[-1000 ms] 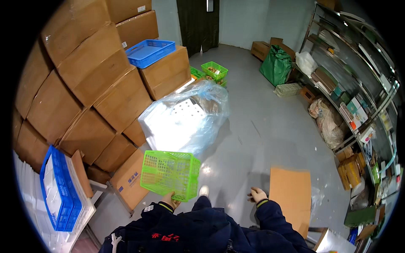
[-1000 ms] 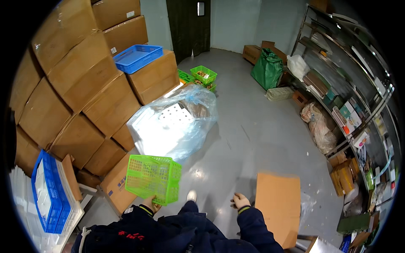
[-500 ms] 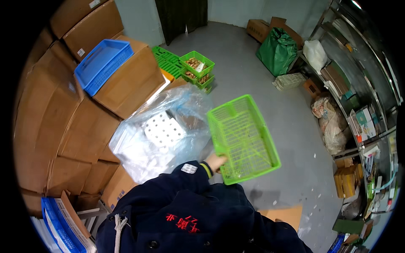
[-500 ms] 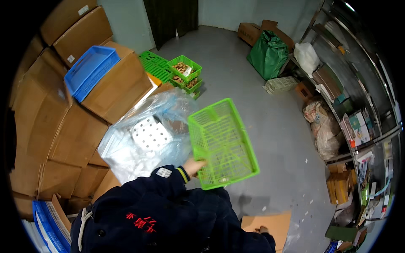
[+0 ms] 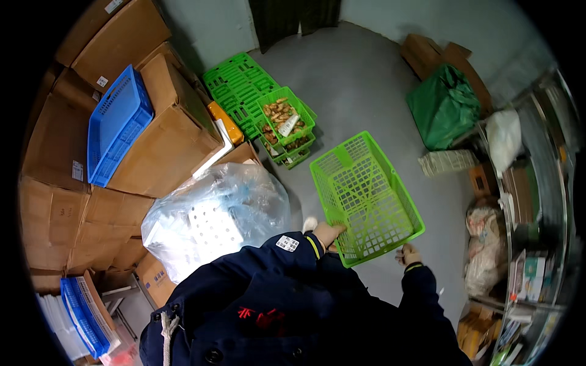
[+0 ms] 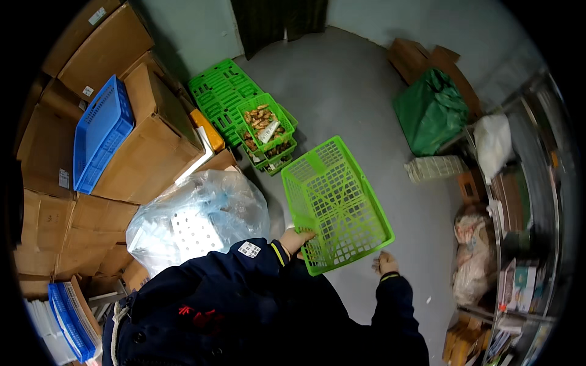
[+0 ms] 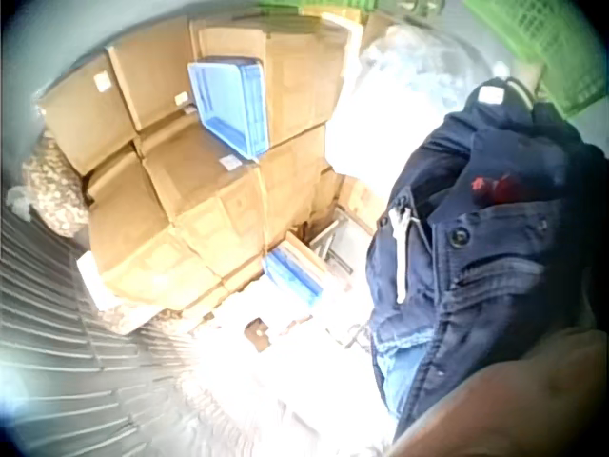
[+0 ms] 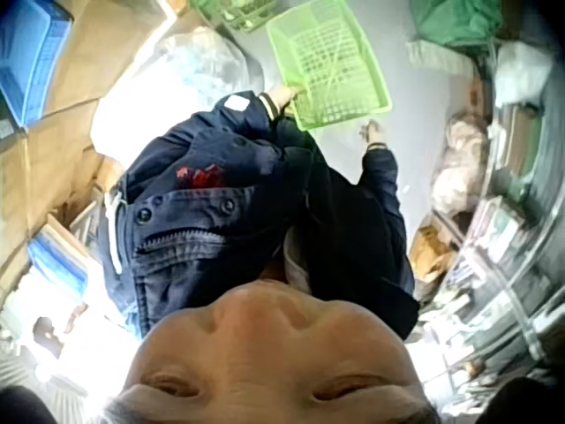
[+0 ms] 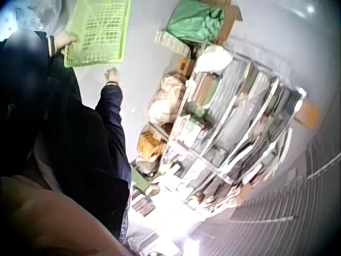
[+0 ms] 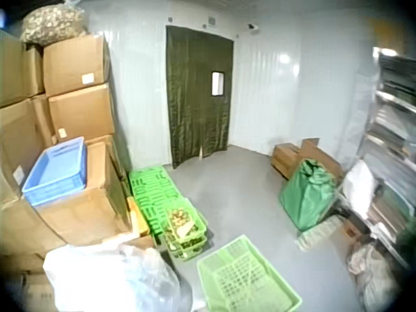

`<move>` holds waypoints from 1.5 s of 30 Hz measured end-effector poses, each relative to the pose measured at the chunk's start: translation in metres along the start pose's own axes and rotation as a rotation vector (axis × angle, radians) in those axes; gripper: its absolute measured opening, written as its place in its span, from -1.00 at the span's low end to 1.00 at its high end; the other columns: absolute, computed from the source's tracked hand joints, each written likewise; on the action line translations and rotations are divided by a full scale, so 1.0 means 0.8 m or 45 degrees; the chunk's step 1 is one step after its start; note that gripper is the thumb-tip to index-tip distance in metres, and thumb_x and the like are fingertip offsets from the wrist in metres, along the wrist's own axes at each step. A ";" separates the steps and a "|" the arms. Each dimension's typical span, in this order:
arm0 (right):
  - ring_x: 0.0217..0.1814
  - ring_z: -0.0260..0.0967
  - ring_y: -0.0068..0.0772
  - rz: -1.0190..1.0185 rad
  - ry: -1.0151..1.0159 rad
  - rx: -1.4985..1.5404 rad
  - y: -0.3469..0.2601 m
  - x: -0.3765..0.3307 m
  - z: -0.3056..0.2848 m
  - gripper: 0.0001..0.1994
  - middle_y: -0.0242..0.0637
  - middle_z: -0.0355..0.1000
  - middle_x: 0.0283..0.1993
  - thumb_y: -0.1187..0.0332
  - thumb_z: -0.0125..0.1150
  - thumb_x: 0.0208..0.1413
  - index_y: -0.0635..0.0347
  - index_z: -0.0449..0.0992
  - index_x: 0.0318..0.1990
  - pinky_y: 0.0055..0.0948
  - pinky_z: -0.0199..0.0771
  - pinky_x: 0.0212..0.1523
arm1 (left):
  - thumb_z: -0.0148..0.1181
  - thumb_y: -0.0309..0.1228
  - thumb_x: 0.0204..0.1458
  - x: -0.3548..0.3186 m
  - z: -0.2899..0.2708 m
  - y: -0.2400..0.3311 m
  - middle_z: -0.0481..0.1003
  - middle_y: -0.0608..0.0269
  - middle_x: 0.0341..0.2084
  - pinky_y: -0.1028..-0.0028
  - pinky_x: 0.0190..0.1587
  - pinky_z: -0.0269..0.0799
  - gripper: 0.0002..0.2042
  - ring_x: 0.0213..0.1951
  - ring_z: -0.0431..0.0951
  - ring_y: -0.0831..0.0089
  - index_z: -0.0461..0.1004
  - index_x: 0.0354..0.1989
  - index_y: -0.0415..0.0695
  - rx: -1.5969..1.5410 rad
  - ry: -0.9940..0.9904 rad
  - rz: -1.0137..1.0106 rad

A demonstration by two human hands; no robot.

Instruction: The person walks through a storage area carrying a green basket, then sorts matsutake mushrooms from a large white crate into the green basket. The person handles the mushrooms by hand, picking them up and placing them into the basket.

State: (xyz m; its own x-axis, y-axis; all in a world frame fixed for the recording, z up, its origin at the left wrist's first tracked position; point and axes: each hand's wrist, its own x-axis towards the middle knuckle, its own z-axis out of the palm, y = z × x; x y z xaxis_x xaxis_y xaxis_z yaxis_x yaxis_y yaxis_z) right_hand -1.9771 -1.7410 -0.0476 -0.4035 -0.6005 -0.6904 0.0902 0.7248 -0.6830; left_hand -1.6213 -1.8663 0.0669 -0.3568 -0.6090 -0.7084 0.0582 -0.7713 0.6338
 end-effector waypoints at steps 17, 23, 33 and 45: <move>-0.26 0.48 -0.10 0.931 -0.015 0.002 -0.248 0.367 -0.036 -0.60 -0.07 0.45 -0.07 0.11 -0.05 0.17 0.14 0.30 0.07 -0.19 0.48 -0.36 | 0.18 -0.39 0.01 0.556 0.004 0.502 0.52 0.11 -0.29 0.23 -0.35 0.52 -0.73 -0.29 0.56 0.24 0.46 -0.16 -0.28 -0.341 0.079 0.172; -0.23 0.48 -0.09 0.699 -0.034 -0.015 -0.494 0.647 -0.071 -0.67 -0.09 0.44 -0.05 0.18 -0.12 0.16 0.17 0.37 -0.05 -0.13 0.48 -0.31 | 0.00 -0.47 0.10 0.681 -0.099 0.653 0.48 0.07 -0.20 0.04 -0.09 0.44 -0.73 -0.15 0.49 0.11 0.38 -0.02 -0.22 -0.686 0.349 0.099; -0.27 0.48 -0.36 -0.628 -0.589 -0.597 -1.159 0.964 0.397 -0.59 -0.06 0.48 -0.14 0.29 0.00 0.13 0.19 0.32 0.13 -0.44 0.46 -0.24 | -0.15 -0.28 0.15 0.790 -0.285 0.789 0.35 0.00 0.04 -0.02 0.14 0.22 -0.60 0.05 0.35 0.02 0.21 0.15 -0.15 -1.282 0.626 0.469; -0.40 0.50 -0.31 -0.236 -0.083 -0.360 -1.405 1.194 0.478 -0.19 -0.16 0.48 -0.24 0.40 0.16 -0.04 -0.04 -0.12 0.37 -0.36 0.52 -0.37 | 0.06 -0.41 0.06 1.048 -0.377 1.322 0.50 0.03 -0.20 0.39 -0.30 0.46 -0.69 -0.28 0.52 0.33 0.44 -0.06 -0.32 -0.099 0.992 0.812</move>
State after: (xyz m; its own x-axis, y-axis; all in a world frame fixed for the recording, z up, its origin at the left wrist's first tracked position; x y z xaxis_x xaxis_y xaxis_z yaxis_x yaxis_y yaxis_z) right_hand -2.1158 -3.2583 -0.0309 -0.3295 -0.7445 -0.5807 -0.2391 0.6608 -0.7115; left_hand -1.5777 -3.2483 0.0491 0.4693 -0.8415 -0.2677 0.0962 -0.2526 0.9628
